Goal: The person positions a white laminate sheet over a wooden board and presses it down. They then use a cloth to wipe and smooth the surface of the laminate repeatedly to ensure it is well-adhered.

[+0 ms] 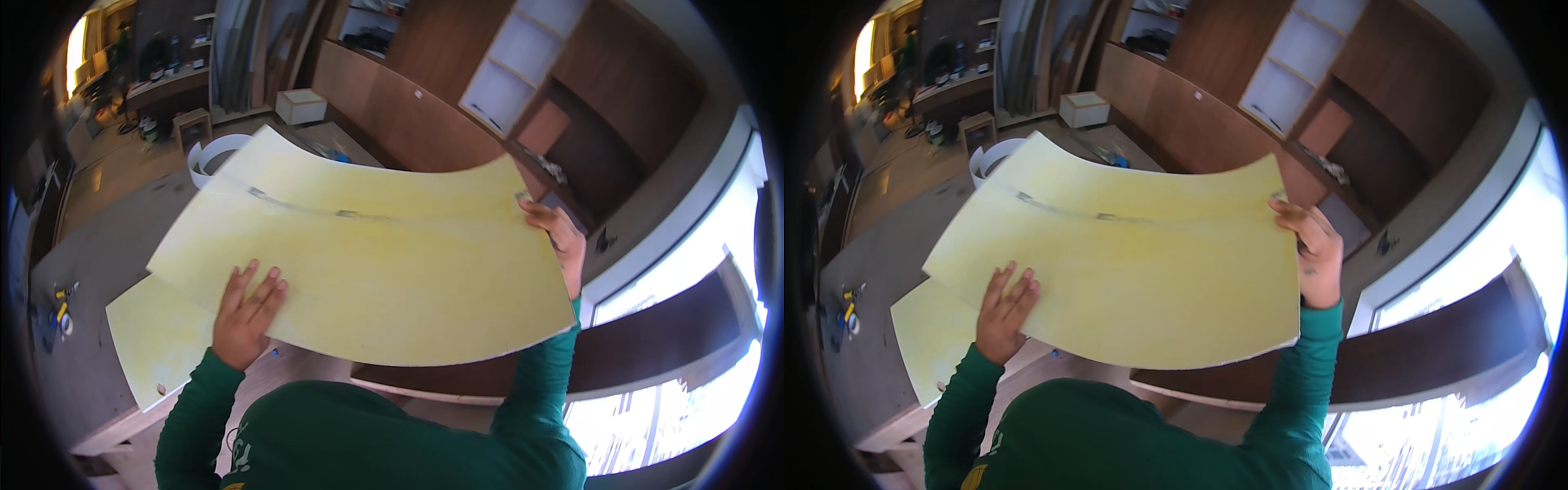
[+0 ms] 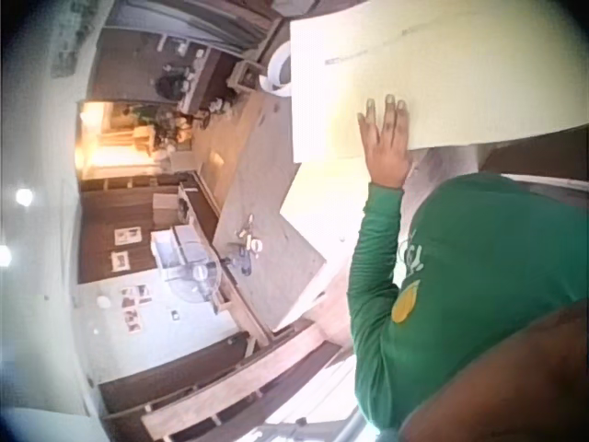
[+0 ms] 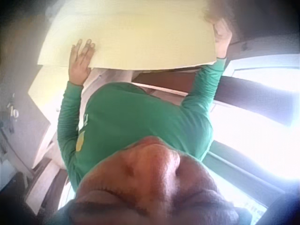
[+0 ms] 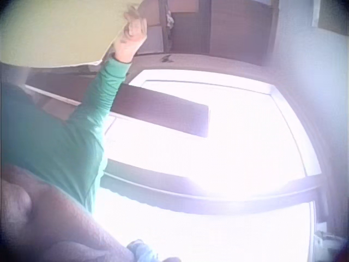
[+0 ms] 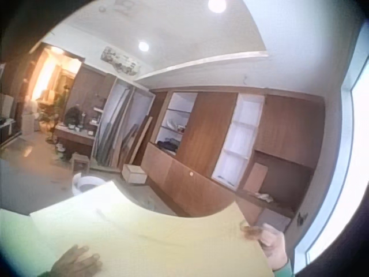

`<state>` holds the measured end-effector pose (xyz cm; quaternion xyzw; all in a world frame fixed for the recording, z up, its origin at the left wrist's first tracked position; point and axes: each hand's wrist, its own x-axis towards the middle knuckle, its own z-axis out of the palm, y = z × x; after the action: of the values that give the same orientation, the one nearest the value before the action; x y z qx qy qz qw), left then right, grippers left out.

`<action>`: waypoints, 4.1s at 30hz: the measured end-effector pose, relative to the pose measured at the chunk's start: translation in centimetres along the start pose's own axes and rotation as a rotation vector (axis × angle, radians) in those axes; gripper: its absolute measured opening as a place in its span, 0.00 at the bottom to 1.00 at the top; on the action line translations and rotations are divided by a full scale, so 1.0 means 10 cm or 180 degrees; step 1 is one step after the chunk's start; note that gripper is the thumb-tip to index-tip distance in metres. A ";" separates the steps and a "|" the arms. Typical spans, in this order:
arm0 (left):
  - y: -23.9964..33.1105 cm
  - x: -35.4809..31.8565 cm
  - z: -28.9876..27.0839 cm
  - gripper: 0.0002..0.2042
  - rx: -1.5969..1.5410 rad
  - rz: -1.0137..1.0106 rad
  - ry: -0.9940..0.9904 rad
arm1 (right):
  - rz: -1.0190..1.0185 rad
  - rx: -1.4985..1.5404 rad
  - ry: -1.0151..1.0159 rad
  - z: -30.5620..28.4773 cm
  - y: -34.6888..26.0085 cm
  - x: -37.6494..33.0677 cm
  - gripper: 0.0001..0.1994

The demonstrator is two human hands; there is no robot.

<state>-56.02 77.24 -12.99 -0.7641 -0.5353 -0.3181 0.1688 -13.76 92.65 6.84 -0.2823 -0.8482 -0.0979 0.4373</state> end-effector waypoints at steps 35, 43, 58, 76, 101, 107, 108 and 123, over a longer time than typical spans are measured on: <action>-0.04 -0.89 -0.68 0.34 0.0699 -0.0800 0.0300 | -0.1193 0.1456 0.0559 1.38 0.04 0.56 0.16; -0.12 -0.95 -0.67 0.44 0.0463 -0.1178 0.0023 | -0.1662 0.2134 0.0590 1.62 -0.33 1.11 0.15; 0.09 -0.33 -1.98 0.52 -0.1596 -0.1823 0.0691 | -0.2327 0.1829 -0.0484 1.75 -1.60 2.72 0.13; 0.49 1.45 -2.78 0.15 -0.0948 -0.2045 0.1029 | -0.1772 0.2166 -0.0440 1.80 -1.37 2.69 0.23; -0.32 0.71 -3.79 0.24 -0.1645 -0.2322 0.2867 | 0.1326 0.4911 -0.2738 4.59 0.90 0.78 0.41; -1.25 -1.02 -3.63 0.17 -0.1921 -0.3267 0.4287 | 0.0465 0.3501 -0.3472 4.53 -0.25 2.22 0.34; -1.41 -1.36 -3.41 0.16 -0.2075 -0.3249 0.4432 | 0.0396 0.3193 -0.3627 4.50 -0.38 2.51 0.32; -1.66 -3.30 -1.86 0.23 -0.2591 -0.4199 0.4860 | -0.0448 0.1572 -0.4448 5.34 -2.34 3.97 0.22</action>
<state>-84.46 48.78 -22.54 0.0744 -0.4486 -0.8905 -0.0129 -81.82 111.09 8.43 -0.1173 -0.9421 0.2701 -0.1606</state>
